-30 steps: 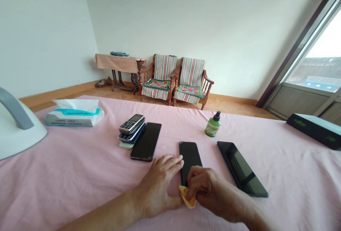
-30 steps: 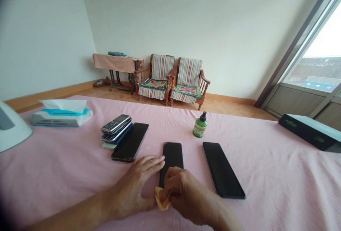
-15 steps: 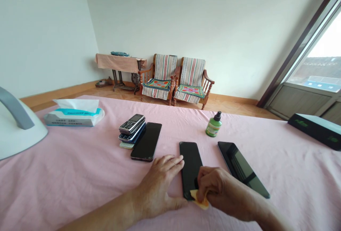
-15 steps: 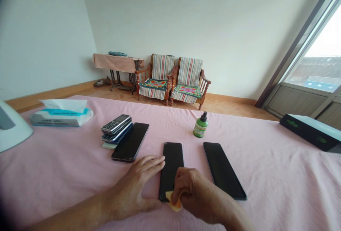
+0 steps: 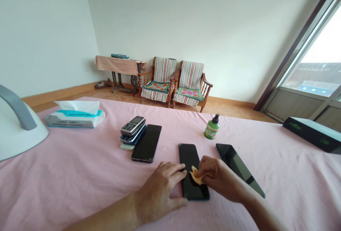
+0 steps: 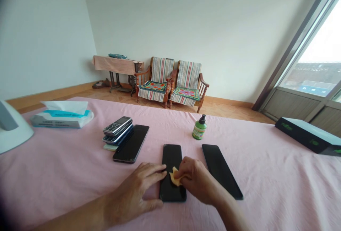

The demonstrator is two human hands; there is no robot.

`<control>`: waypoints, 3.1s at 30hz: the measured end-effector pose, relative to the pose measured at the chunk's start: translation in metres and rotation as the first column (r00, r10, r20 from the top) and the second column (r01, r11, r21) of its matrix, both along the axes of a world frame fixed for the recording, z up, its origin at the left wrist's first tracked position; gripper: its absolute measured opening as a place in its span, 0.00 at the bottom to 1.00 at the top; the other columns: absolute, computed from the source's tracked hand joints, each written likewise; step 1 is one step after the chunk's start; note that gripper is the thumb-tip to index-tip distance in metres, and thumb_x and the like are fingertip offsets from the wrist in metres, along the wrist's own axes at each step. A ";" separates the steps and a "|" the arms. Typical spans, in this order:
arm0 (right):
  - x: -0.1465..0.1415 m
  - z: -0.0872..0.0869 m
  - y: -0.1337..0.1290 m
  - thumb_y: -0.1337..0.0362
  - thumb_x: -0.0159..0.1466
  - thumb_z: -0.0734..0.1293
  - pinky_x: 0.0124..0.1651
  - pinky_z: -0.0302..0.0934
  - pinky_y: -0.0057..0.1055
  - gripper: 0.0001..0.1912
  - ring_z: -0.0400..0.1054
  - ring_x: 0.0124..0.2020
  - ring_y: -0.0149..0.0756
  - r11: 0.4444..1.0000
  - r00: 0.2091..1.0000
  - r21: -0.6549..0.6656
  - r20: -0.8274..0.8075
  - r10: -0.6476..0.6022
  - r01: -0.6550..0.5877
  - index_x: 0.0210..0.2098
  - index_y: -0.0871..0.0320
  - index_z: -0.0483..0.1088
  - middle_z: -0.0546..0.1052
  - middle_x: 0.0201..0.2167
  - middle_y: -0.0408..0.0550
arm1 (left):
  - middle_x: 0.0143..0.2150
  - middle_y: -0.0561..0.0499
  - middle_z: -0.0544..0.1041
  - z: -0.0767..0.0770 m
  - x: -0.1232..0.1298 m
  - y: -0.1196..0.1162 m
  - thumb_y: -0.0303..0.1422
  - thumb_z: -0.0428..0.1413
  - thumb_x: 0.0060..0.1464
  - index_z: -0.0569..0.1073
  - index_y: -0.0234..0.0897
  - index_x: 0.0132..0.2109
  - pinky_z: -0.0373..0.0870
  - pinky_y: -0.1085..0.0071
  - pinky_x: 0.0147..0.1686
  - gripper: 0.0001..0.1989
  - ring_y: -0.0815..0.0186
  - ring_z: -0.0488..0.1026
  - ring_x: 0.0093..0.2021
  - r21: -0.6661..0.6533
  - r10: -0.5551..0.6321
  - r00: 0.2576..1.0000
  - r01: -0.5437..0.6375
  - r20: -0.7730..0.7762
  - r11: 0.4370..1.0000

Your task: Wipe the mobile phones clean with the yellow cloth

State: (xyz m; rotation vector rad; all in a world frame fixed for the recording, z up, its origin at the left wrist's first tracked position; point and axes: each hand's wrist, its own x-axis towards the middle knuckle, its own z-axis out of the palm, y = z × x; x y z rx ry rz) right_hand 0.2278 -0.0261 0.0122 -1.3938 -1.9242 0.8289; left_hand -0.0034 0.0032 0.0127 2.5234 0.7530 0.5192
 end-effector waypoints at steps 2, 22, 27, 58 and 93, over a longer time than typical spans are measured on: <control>0.002 0.004 -0.005 0.80 0.52 0.62 0.34 0.61 0.23 0.16 0.69 0.32 0.28 0.991 0.997 -0.111 -0.016 0.073 -0.074 0.29 0.56 0.78 0.72 0.31 0.43 | 0.60 0.43 0.68 -0.001 0.000 0.000 0.43 0.65 0.48 0.69 0.40 0.58 0.59 0.53 0.57 0.31 0.50 0.65 0.57 -0.001 0.000 1.000 0.000 0.000 1.000; 0.007 -0.018 0.041 0.70 0.54 0.64 0.37 0.62 0.30 0.10 0.70 0.31 0.34 0.960 0.969 0.130 -0.037 -0.244 0.247 0.30 0.59 0.78 0.74 0.29 0.47 | 0.59 0.41 0.69 -0.003 0.005 -0.002 0.36 0.67 0.45 0.70 0.36 0.56 0.62 0.54 0.56 0.30 0.51 0.66 0.56 0.046 0.036 0.999 -0.036 -0.012 0.998; 0.012 -0.023 0.053 0.68 0.55 0.66 0.35 0.63 0.30 0.07 0.70 0.30 0.36 0.952 0.960 0.124 -0.056 -0.274 0.279 0.28 0.60 0.77 0.76 0.28 0.48 | 0.59 0.40 0.69 -0.001 0.005 -0.004 0.35 0.67 0.45 0.71 0.34 0.56 0.61 0.55 0.58 0.30 0.51 0.65 0.57 0.031 0.049 0.998 -0.048 -0.032 0.998; -0.035 -0.030 0.034 0.78 0.58 0.59 0.35 0.55 0.28 0.12 0.64 0.36 0.37 0.870 0.876 0.426 0.283 -0.390 0.249 0.26 0.58 0.70 0.70 0.32 0.49 | 0.56 0.42 0.71 -0.004 0.000 -0.004 0.36 0.69 0.40 0.72 0.33 0.54 0.62 0.59 0.58 0.33 0.52 0.66 0.56 0.020 0.040 0.999 -0.040 0.015 0.999; -0.050 -0.033 0.016 0.77 0.59 0.59 0.38 0.61 0.30 0.15 0.65 0.37 0.37 0.908 0.970 0.387 0.107 -0.220 0.163 0.30 0.54 0.73 0.70 0.33 0.48 | 0.50 0.48 0.72 -0.003 0.000 -0.005 0.33 0.68 0.41 0.73 0.38 0.49 0.64 0.62 0.55 0.25 0.56 0.68 0.51 0.000 0.059 0.997 -0.059 0.049 0.998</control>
